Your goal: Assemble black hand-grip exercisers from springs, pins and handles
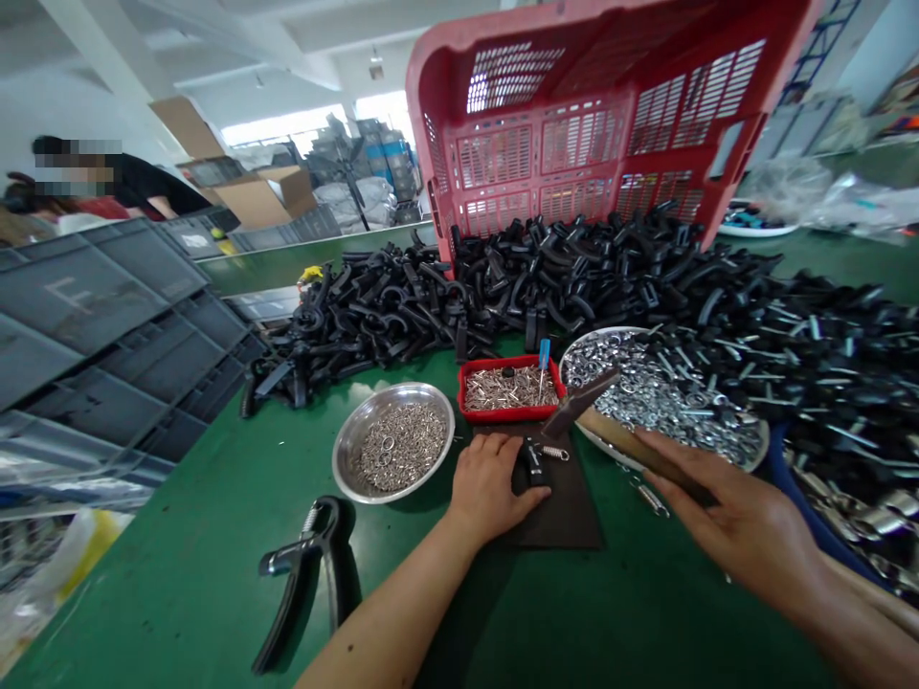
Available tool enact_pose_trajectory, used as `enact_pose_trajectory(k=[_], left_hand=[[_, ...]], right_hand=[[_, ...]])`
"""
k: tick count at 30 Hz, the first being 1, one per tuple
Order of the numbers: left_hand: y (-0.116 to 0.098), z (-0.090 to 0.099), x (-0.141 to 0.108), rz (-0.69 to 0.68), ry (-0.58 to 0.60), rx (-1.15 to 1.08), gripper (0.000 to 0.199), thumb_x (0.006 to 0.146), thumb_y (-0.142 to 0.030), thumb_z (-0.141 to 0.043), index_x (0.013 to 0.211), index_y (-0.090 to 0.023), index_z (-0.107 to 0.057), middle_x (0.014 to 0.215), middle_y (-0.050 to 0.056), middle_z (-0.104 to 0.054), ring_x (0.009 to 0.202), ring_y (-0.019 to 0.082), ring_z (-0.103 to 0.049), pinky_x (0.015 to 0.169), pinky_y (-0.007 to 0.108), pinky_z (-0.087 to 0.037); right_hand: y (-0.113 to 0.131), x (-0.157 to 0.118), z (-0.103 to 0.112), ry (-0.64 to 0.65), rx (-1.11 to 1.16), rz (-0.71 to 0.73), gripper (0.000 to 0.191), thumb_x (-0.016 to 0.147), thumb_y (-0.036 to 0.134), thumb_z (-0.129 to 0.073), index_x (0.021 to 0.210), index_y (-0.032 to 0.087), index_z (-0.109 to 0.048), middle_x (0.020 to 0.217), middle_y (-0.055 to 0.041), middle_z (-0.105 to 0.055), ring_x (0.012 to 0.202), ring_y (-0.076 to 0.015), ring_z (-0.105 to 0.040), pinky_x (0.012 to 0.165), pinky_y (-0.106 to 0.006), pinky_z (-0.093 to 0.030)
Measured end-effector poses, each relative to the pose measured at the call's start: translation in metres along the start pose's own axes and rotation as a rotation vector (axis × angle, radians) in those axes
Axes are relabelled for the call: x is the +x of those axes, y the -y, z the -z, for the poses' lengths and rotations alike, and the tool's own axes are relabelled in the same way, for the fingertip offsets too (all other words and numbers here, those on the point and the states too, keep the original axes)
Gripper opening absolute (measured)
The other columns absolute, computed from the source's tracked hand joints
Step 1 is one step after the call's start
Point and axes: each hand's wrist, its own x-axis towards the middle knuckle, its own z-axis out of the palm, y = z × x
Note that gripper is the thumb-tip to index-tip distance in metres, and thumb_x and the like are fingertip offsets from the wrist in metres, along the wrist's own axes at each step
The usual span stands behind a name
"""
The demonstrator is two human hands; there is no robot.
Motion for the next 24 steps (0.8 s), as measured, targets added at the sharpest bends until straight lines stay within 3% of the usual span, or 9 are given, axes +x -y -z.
enact_pose_trajectory(k=[6, 12, 14, 17, 19, 22, 24], left_hand=[[0.002, -0.002, 0.005, 0.033, -0.061, -0.034, 0.062, 0.058, -0.07, -0.055, 0.097, -0.023, -0.056, 0.098, 0.004, -0.056, 0.093, 0.024, -0.049, 0.08, 0.037, -0.04], [0.007, -0.003, 0.008, 0.01, -0.077, -0.075, 0.063, 0.055, -0.07, -0.057, 0.095, -0.022, -0.056, 0.094, 0.004, -0.056, 0.09, 0.024, -0.05, 0.079, 0.036, -0.04], [0.008, -0.004, 0.007, 0.018, -0.082, -0.087, 0.062, 0.054, -0.069, -0.058, 0.094, -0.022, -0.056, 0.093, 0.003, -0.057, 0.09, 0.023, -0.05, 0.078, 0.036, -0.041], [0.007, -0.005, 0.007, 0.04, -0.09, -0.104, 0.062, 0.052, -0.068, -0.061, 0.093, -0.022, -0.056, 0.093, 0.003, -0.057, 0.089, 0.023, -0.05, 0.077, 0.035, -0.041], [0.007, -0.005, 0.007, 0.051, -0.096, -0.118, 0.063, 0.051, -0.068, -0.062, 0.094, -0.022, -0.057, 0.093, 0.003, -0.057, 0.089, 0.023, -0.051, 0.077, 0.035, -0.041], [0.007, -0.006, 0.007, 0.059, -0.103, -0.129, 0.063, 0.05, -0.066, -0.064, 0.093, -0.022, -0.057, 0.092, 0.003, -0.057, 0.089, 0.024, -0.051, 0.076, 0.035, -0.041], [0.007, -0.007, 0.007, 0.058, -0.113, -0.127, 0.062, 0.049, -0.066, -0.065, 0.092, -0.022, -0.057, 0.091, 0.003, -0.057, 0.088, 0.024, -0.051, 0.076, 0.036, -0.041]], right_hand=[[0.008, 0.001, -0.01, -0.056, -0.175, 0.119, 0.04, 0.084, 0.03, -0.044, 0.123, 0.029, -0.049, 0.109, -0.0019, -0.063, 0.09, -0.0203, -0.063, 0.065, -0.031, -0.054], [0.021, 0.013, -0.018, -0.036, -0.345, 0.228, 0.042, 0.084, 0.021, -0.037, 0.122, 0.032, -0.051, 0.097, -0.0007, -0.067, 0.061, -0.0169, -0.063, 0.045, -0.028, -0.047], [0.026, 0.017, -0.01, -0.071, -0.323, 0.242, 0.042, 0.084, 0.021, -0.039, 0.122, 0.032, -0.05, 0.098, -0.0009, -0.067, 0.066, -0.017, -0.064, 0.048, -0.028, -0.048], [0.033, 0.018, 0.003, -0.206, -0.22, 0.233, 0.05, 0.082, 0.02, -0.046, 0.13, 0.031, -0.04, 0.107, -0.0025, -0.063, 0.087, -0.0182, -0.062, 0.068, -0.029, -0.05], [0.034, 0.016, 0.003, -0.262, -0.243, 0.247, 0.056, 0.08, 0.017, -0.049, 0.132, 0.032, -0.036, 0.107, -0.0029, -0.063, 0.085, -0.0181, -0.062, 0.068, -0.029, -0.05], [0.03, 0.013, -0.008, -0.128, -0.349, 0.331, 0.053, 0.079, 0.013, -0.043, 0.128, 0.035, -0.042, 0.094, -0.0003, -0.067, 0.061, -0.0145, -0.062, 0.048, -0.025, -0.046], [0.024, 0.013, -0.014, -0.021, -0.351, 0.311, 0.049, 0.08, 0.015, -0.041, 0.124, 0.035, -0.047, 0.093, 0.0006, -0.067, 0.056, -0.0141, -0.061, 0.044, -0.024, -0.044]])
